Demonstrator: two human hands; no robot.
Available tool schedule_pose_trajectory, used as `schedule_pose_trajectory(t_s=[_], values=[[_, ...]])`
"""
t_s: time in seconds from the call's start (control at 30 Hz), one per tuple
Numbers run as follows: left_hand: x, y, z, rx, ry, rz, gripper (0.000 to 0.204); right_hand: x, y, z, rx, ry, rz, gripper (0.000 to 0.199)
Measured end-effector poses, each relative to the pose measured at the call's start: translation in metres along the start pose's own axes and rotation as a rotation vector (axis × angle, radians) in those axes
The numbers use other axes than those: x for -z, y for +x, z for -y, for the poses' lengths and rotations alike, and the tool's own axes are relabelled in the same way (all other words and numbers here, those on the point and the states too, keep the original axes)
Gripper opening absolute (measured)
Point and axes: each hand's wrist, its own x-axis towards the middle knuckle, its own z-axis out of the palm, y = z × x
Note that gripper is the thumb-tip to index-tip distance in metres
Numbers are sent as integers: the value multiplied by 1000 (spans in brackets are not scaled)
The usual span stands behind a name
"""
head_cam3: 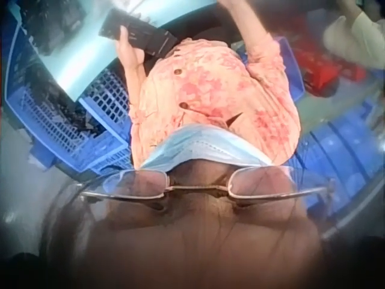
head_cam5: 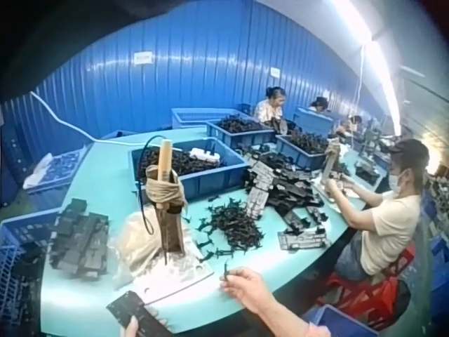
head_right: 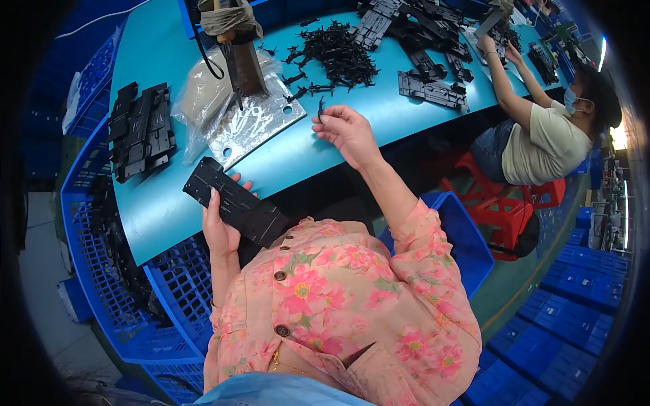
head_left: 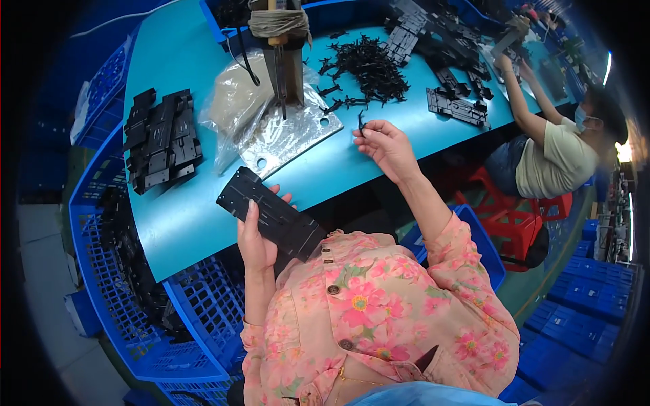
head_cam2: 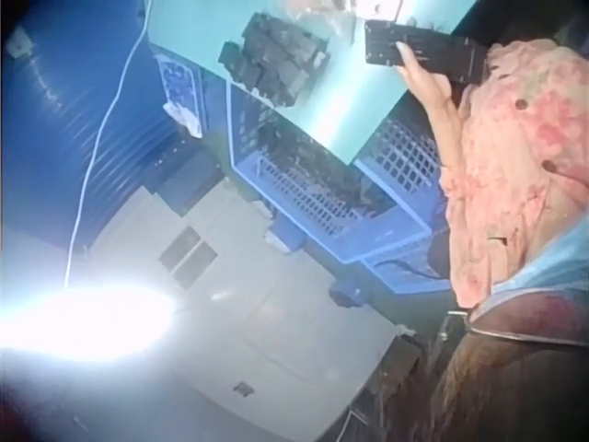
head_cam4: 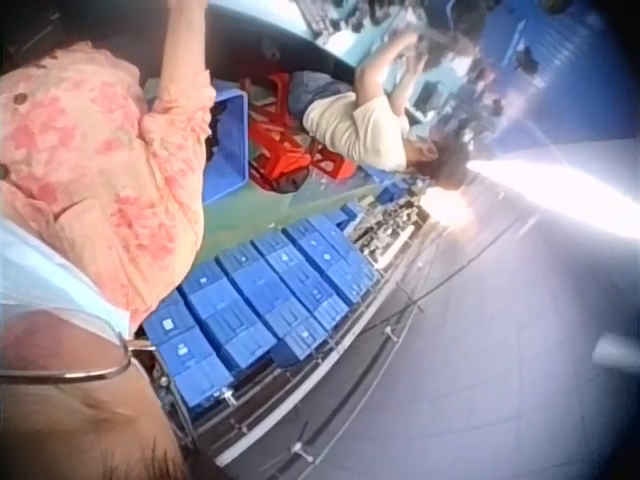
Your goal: The recorder is assembling small black plastic components onto a larger base part at a factory workbench.
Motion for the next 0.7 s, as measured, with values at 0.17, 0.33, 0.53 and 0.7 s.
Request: schedule_pose_trajectory(t_s=[0.17,0.33,0.53,0.7], values=[[1,7,0,18,-20,2,36,13,-5,1,-334,342,25,14],[-1,4,3,27,40,-26,36,30,8,9,-213,-66,-38,16],[-2,8,5,13,95,-19,37,28,1,14,207,-817,-199,20],[-1,5,4,7,123,-73,36,10,5,1,349,-1334,-167,22]])
